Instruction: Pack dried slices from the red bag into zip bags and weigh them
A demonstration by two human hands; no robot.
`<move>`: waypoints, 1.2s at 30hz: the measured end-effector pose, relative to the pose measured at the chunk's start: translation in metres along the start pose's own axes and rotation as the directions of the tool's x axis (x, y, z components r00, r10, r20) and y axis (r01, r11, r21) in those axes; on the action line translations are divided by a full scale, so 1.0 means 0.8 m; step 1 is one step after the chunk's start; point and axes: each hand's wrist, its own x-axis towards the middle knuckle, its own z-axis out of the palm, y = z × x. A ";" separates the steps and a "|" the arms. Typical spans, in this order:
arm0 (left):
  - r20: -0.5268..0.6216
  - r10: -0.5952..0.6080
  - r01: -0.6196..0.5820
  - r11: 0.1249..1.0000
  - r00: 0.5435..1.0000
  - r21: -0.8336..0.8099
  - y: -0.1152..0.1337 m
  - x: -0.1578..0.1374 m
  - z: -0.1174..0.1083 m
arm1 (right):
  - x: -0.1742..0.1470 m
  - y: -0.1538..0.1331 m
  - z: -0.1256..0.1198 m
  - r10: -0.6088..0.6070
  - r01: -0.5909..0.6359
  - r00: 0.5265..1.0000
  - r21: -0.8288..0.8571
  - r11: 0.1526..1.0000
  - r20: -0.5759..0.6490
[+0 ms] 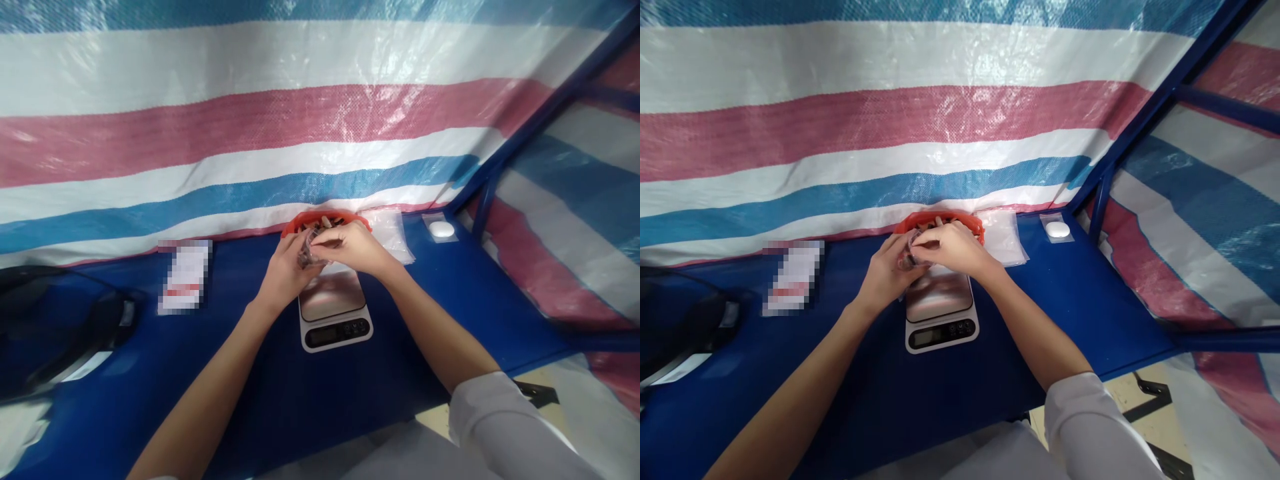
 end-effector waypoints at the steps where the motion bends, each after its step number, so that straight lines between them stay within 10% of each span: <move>1: 0.005 -0.001 0.001 1.000 1.000 -0.001 0.000 0.000 -0.001 | 0.000 0.002 -0.001 -0.013 0.013 1.000 0.014 1.000 0.000; 10: 0.163 -0.095 0.096 0.995 0.982 0.000 -0.006 0.006 -0.032 | 0.003 0.009 -0.019 0.018 0.003 0.999 0.422 0.907 -0.045; 23: 0.100 -0.285 0.293 0.953 0.953 -0.077 -0.012 0.019 -0.073 | 0.017 0.035 -0.012 0.197 -0.092 0.977 0.683 0.725 -0.077; 36: 0.156 0.019 -0.055 0.972 0.988 0.230 -0.005 0.067 -0.110 | 0.057 0.052 -0.010 0.316 -0.164 0.946 0.735 0.658 -0.071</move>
